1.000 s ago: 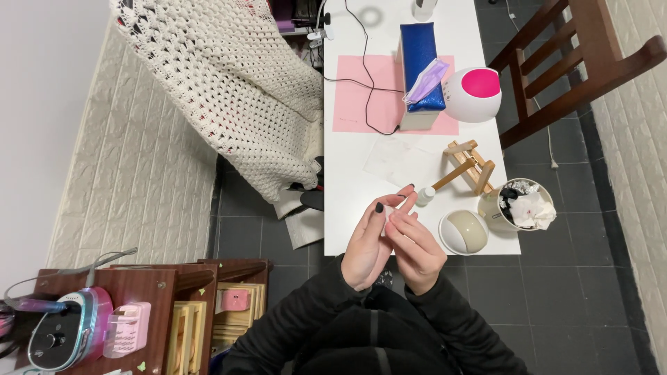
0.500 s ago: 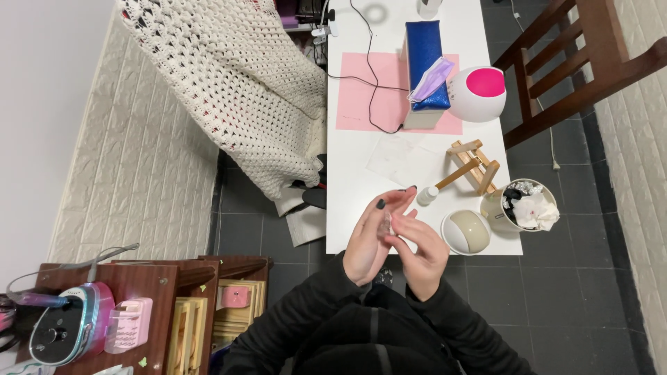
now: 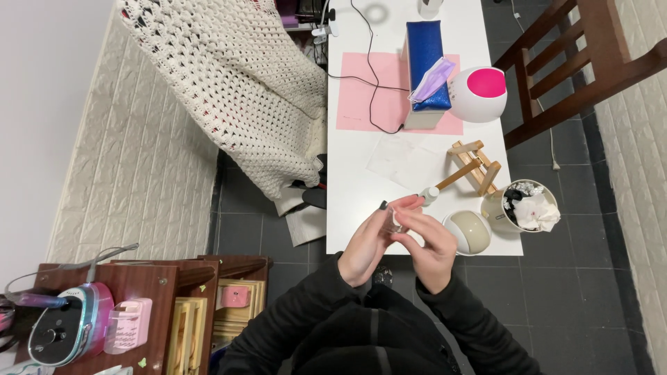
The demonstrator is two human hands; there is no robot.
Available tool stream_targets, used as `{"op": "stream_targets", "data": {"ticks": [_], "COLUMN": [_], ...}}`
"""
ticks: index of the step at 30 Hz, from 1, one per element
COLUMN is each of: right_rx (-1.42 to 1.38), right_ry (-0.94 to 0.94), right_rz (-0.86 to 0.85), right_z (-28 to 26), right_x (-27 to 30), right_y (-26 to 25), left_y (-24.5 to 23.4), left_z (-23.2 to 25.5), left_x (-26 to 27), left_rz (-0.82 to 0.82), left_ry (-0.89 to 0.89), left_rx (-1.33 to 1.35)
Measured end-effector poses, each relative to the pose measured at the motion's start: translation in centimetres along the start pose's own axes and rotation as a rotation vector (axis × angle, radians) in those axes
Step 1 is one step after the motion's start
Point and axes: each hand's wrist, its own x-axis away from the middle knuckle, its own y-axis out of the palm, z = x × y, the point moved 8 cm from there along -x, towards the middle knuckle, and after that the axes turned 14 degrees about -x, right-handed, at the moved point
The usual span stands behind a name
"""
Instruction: Tidying up a manicure station, wiping surfaces with cotton pads, and moving coffee mugs to a counter.
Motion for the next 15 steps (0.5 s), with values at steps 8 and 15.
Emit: {"op": "stream_targets", "data": {"ticks": [8, 15], "right_rx": [-0.301, -0.281], "right_ry": [0.236, 0.246], "right_rz": [0.18, 0.088], "right_z": [2.3, 3.0], "right_x": [1.7, 1.6], "right_y": [0.5, 0.5], "left_y": [-0.3, -0.8], "left_z": [0.7, 0.2], "left_x": [-0.3, -0.1], "left_rz": [0.055, 0.081], "left_ry": [0.202, 0.121], "left_rx": [-0.042, 0.056]}}
